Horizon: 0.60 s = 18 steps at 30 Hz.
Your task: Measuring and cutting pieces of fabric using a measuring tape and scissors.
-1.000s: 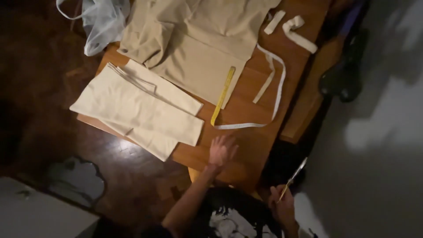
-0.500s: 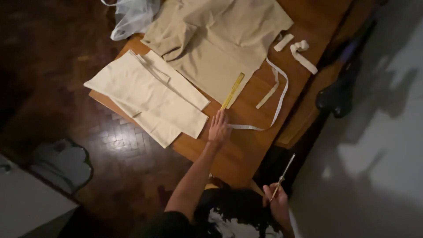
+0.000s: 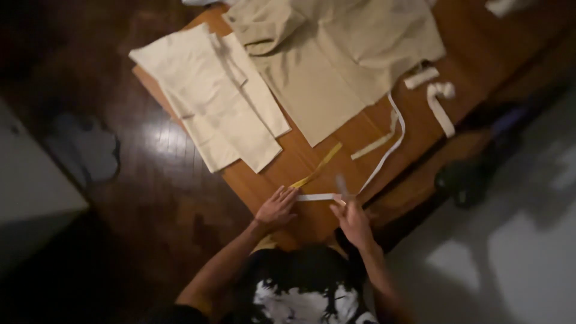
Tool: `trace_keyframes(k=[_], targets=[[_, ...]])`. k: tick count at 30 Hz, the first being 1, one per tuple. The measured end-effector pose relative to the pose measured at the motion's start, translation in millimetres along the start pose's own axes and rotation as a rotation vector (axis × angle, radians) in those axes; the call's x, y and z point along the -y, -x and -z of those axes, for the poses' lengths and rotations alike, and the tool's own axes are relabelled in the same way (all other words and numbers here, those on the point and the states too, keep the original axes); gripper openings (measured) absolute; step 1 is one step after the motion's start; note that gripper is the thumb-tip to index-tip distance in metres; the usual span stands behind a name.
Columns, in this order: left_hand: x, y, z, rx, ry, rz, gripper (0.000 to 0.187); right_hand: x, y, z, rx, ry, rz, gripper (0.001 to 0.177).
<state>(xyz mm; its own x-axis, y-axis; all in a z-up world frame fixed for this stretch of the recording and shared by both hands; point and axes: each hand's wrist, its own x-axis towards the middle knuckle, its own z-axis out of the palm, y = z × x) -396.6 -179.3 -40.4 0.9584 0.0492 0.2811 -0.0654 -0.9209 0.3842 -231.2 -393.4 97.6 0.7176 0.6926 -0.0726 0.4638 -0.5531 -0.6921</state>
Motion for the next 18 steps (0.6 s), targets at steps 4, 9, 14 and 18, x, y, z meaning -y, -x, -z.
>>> trace_keyframes(k=[4, 9, 14, 18], targets=[[2, -6, -17, -0.011, -0.09, -0.017, 0.067, -14, -112, 24, 0.207, 0.418, 0.507, 0.063], [-22, -37, 14, 0.048, -0.15, 0.212, 0.071, -52, -182, 47, 0.396, 0.726, 0.932, 0.067], [-25, -79, 7, -0.067, -0.141, 0.304, 0.071, -50, -215, 84, 0.467, 0.724, 0.804, 0.071], [-39, -108, 1, -0.107, -0.131, 0.491, 0.075, -35, -226, 98, 0.481, 0.685, 0.711, 0.077]])
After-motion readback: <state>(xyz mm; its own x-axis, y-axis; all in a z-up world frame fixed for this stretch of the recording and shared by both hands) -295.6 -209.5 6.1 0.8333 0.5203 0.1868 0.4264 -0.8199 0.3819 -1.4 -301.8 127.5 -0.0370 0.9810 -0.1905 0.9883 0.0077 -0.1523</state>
